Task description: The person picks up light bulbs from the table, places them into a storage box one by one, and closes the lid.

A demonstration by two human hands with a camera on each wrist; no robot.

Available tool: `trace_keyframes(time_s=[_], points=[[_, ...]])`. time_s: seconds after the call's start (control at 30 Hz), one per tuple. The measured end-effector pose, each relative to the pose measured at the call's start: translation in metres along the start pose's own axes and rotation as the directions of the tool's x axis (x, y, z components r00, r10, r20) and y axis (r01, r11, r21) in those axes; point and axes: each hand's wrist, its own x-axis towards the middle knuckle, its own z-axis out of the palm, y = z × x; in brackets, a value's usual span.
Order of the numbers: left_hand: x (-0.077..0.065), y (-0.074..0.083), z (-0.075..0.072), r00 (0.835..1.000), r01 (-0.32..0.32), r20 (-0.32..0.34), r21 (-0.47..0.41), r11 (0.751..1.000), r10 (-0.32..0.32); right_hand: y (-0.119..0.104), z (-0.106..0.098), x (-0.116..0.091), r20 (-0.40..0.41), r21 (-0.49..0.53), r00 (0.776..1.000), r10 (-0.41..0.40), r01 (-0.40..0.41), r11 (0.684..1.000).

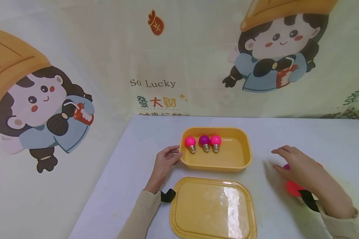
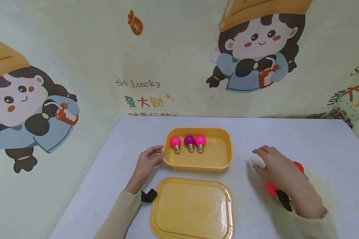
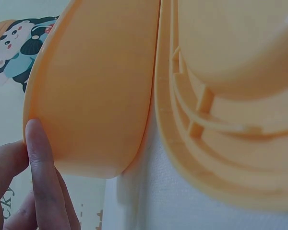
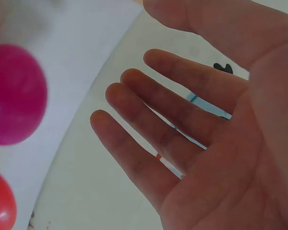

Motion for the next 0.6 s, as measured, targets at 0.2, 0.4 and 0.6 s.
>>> trace_keyframes(time_s=[0.2,0.4,0.6], points=[[0.0,0.001,0.0,1.0,-0.01,0.007,-0.015,1.0,0.011,0.007,0.0,-0.004,0.132,-0.021,0.986,0.097,-0.095,0.995],[0.001,0.001,0.0,1.0,0.003,0.003,-0.011,1.0,-0.003,0.019,0.003,-0.012,0.105,-0.022,0.992,0.069,-0.067,0.998],[0.001,0.0,0.0,1.0,0.007,-0.004,-0.008,1.0,-0.007,0.027,0.007,-0.017,0.081,-0.017,0.996,0.027,-0.026,1.0]])
